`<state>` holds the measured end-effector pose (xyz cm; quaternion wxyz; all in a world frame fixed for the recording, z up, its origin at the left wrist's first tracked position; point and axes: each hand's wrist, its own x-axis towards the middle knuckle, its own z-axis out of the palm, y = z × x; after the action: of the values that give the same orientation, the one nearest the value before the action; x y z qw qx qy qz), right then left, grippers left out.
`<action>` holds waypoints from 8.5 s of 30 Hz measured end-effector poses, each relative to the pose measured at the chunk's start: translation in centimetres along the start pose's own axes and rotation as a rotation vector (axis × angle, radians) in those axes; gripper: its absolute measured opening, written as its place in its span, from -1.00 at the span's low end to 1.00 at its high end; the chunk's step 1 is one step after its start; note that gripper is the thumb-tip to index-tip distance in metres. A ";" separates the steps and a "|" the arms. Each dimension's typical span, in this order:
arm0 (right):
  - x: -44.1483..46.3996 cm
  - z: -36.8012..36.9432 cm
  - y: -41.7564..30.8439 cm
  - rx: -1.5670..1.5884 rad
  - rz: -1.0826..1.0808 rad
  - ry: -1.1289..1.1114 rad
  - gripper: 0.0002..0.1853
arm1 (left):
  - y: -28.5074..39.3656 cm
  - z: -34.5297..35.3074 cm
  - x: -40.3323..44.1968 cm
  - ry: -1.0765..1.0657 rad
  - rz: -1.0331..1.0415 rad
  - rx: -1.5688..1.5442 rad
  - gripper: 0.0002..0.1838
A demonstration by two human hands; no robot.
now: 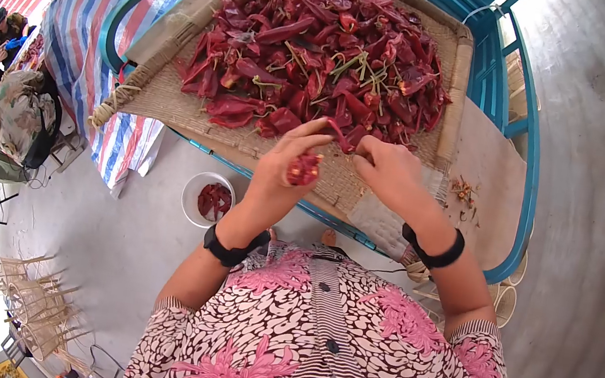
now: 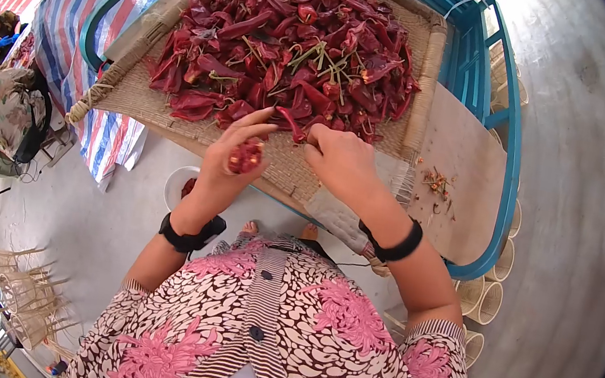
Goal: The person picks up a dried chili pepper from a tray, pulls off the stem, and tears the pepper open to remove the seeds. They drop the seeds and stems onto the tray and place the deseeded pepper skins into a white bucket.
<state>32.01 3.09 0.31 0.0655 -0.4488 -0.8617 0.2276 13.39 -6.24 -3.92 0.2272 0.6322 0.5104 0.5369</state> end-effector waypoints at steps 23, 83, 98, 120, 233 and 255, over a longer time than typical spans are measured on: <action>-4.3 3.0 0.9 -0.128 -0.030 -0.061 -0.82 | -0.8 4.8 -0.3 -0.296 0.287 0.409 -0.68; 3.6 5.4 -4.5 -0.028 -0.217 0.469 -0.65 | -0.8 0.2 -1.9 0.379 -0.608 -0.763 -0.67; -1.1 4.3 -1.8 0.989 -0.036 0.080 -0.66 | -2.3 4.9 -1.1 0.333 -0.219 -0.597 -0.54; -3.1 3.0 0.0 0.653 -0.324 0.234 -0.84 | -0.4 5.2 -3.2 0.190 -0.266 -0.227 -0.72; -7.7 -2.8 1.0 -0.122 -0.171 0.061 -0.77 | -9.0 -4.0 -16.4 0.559 -0.627 0.066 -0.78; -5.3 1.2 0.1 0.155 -0.168 0.118 -0.77 | -0.6 1.0 1.8 0.067 -0.453 0.086 -0.85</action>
<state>34.85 -1.49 -0.29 0.1692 -0.3812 -0.8707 0.2606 13.89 -4.13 -3.89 0.2977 0.4924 0.6689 0.4706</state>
